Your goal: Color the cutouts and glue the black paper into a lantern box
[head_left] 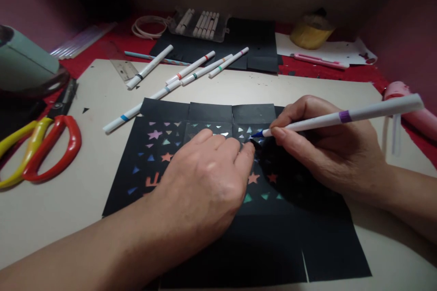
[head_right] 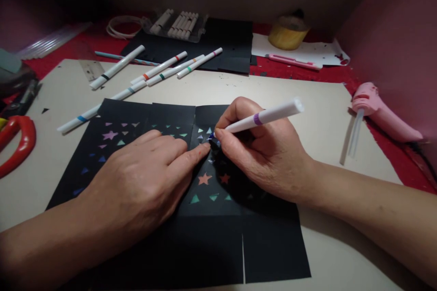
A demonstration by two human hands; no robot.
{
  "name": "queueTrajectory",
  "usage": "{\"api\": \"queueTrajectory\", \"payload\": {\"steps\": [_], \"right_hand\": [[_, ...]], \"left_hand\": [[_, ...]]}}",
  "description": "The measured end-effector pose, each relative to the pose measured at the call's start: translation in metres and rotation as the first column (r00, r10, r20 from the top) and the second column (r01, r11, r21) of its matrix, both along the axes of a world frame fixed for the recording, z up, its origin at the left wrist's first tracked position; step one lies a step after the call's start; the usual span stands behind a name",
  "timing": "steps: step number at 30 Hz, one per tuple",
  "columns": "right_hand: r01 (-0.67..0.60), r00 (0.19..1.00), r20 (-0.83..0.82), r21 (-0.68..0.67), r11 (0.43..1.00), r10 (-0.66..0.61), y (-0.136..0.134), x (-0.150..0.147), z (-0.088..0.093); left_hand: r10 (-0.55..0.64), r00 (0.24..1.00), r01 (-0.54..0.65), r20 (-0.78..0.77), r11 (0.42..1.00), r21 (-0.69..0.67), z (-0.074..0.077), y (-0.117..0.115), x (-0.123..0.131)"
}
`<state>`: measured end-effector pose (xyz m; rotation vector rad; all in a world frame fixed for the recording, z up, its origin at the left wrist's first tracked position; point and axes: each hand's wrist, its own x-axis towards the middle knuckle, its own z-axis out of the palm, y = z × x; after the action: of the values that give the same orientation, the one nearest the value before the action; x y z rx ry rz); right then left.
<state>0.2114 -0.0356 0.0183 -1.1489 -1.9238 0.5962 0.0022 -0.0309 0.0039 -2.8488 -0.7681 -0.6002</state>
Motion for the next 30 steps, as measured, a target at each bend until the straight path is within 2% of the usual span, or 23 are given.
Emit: {"api": "queueTrajectory", "payload": {"steps": [6,20,30], "right_hand": [[-0.01,1.0,0.011,-0.02,1.0,0.01,0.0,-0.0009,-0.0017],[-0.04,0.999,0.029,0.051,0.998,0.039,0.0011,0.0007,-0.0027],[-0.055,0.998,0.041,0.045,0.997,0.054,0.0012,0.0005,-0.0048]], "left_hand": [[-0.004,1.0,0.004,0.006,1.0,0.014,-0.0006,0.0004,0.0003],[0.011,1.0,-0.011,-0.012,1.0,0.02,-0.0007,0.0014,0.0015],[0.013,1.0,-0.013,-0.016,1.0,0.022,-0.0008,-0.0011,0.0007]]}}
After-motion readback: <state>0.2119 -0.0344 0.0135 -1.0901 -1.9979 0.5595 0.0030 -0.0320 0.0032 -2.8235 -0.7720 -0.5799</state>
